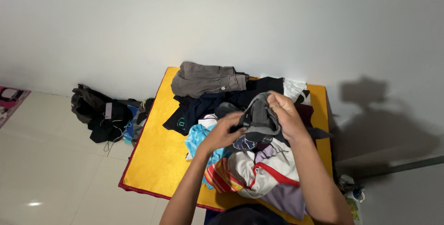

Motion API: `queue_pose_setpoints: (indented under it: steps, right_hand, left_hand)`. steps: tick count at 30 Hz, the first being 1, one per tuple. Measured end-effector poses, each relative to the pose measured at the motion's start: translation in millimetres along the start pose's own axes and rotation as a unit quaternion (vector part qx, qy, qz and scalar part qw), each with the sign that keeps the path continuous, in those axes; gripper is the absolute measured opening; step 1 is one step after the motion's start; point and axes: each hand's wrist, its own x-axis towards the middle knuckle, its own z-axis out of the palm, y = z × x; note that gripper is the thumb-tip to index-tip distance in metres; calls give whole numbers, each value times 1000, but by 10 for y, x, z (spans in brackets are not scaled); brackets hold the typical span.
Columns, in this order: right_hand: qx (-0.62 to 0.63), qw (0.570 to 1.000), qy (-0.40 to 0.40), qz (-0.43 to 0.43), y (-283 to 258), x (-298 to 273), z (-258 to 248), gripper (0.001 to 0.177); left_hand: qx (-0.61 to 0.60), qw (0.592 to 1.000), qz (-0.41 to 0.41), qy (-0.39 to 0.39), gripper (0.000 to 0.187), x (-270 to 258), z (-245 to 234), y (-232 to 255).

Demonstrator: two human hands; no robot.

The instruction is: The person unfolds several folded garments including shirts and pants, picking them up from a pile and laying them out flat on a table.

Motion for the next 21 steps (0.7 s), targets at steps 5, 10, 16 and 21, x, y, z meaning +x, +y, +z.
queue_pose_setpoints:
  steps: [5,10,16,21]
  right_hand:
    - [-134,991,-8,-30,-318,14,-4,34]
    - [-383,895,-224,-52,-548,4,-41,86]
    - [-615,778,113,-58,-503,136,-102,23]
    - [-479,804,235,-262,-843,170,-96,29]
  left_hand:
    - [-188,939,-270,98,31,-336,50,-372]
    - [-39,958,-283,2,29,-214,-986,36]
    - [314,906,-284,-25,38,105,-1347,481]
    - [446,840,-55,303,21,251,-1586,768]
